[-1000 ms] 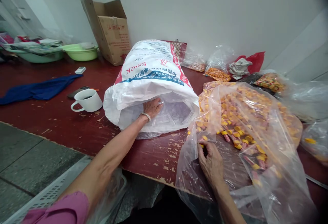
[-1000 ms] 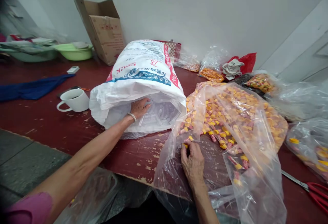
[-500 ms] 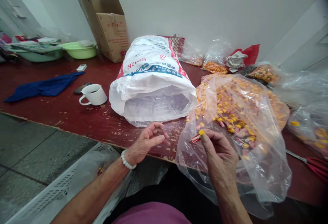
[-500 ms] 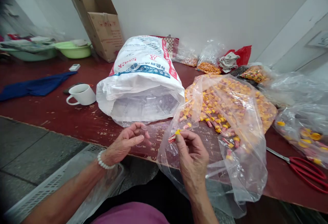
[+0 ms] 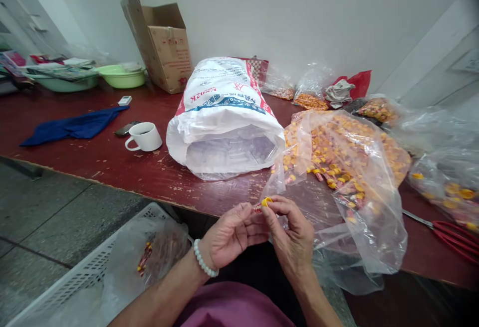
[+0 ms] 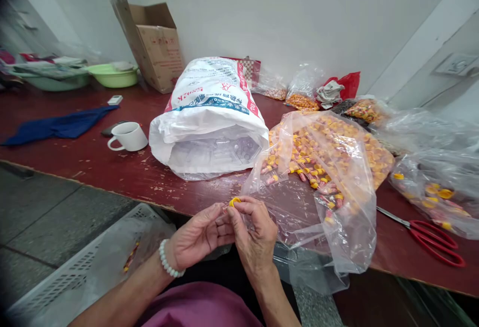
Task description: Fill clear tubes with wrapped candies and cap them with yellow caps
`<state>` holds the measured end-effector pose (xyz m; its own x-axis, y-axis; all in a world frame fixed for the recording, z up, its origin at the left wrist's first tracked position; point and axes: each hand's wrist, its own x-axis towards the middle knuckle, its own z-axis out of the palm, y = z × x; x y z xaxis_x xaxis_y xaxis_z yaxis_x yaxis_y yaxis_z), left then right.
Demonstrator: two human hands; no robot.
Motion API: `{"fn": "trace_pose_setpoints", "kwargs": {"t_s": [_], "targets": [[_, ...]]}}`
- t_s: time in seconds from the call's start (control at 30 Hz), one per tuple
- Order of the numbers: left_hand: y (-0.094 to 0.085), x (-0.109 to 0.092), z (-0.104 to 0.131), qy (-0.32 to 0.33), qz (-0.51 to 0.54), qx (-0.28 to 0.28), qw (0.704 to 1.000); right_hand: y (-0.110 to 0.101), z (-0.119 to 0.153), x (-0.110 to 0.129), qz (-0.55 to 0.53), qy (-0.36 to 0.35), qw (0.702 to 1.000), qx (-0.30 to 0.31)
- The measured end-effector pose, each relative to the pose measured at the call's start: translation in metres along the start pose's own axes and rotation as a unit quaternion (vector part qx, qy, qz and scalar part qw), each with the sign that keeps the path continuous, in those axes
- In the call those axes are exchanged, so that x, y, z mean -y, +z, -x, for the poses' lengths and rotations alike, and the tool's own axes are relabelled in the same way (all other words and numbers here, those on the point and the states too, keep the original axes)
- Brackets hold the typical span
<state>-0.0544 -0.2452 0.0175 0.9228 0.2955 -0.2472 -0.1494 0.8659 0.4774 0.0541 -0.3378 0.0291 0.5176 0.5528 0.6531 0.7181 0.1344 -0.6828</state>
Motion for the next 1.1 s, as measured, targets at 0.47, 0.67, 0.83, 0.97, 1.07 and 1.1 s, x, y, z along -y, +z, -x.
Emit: {"fn": "trace_pose_setpoints", "kwargs": {"t_s": [0.47, 0.67, 0.83, 0.97, 1.07, 1.1], "targets": [[-0.008, 0.001, 0.006, -0.007, -0.168, 0.01, 0.986, 0.006, 0.015, -0.003, 0.075, 0.011, 0.989, 0.13], [-0.009, -0.001, 0.0, -0.035, -0.162, 0.031, 0.986, 0.005, 0.009, -0.002, 0.074, 0.003, 0.988, 0.136], [-0.006, -0.003, -0.008, -0.035, -0.183, 0.057, 0.981, 0.007, 0.007, -0.008, 0.153, -0.059, 0.972, 0.168], [-0.004, -0.008, -0.016, -0.022, -0.132, 0.048, 0.99, -0.005, -0.004, -0.012, 0.104, -0.054, 0.968, 0.224], [-0.008, -0.02, -0.019, -0.014, -0.082, 0.027, 0.996, -0.026, -0.016, -0.035, 0.055, 0.078, 0.978, 0.187], [-0.011, -0.027, -0.019, -0.01, -0.076, 0.018, 0.997, -0.033, -0.02, -0.049, 0.073, 0.139, 0.975, 0.158]]}}
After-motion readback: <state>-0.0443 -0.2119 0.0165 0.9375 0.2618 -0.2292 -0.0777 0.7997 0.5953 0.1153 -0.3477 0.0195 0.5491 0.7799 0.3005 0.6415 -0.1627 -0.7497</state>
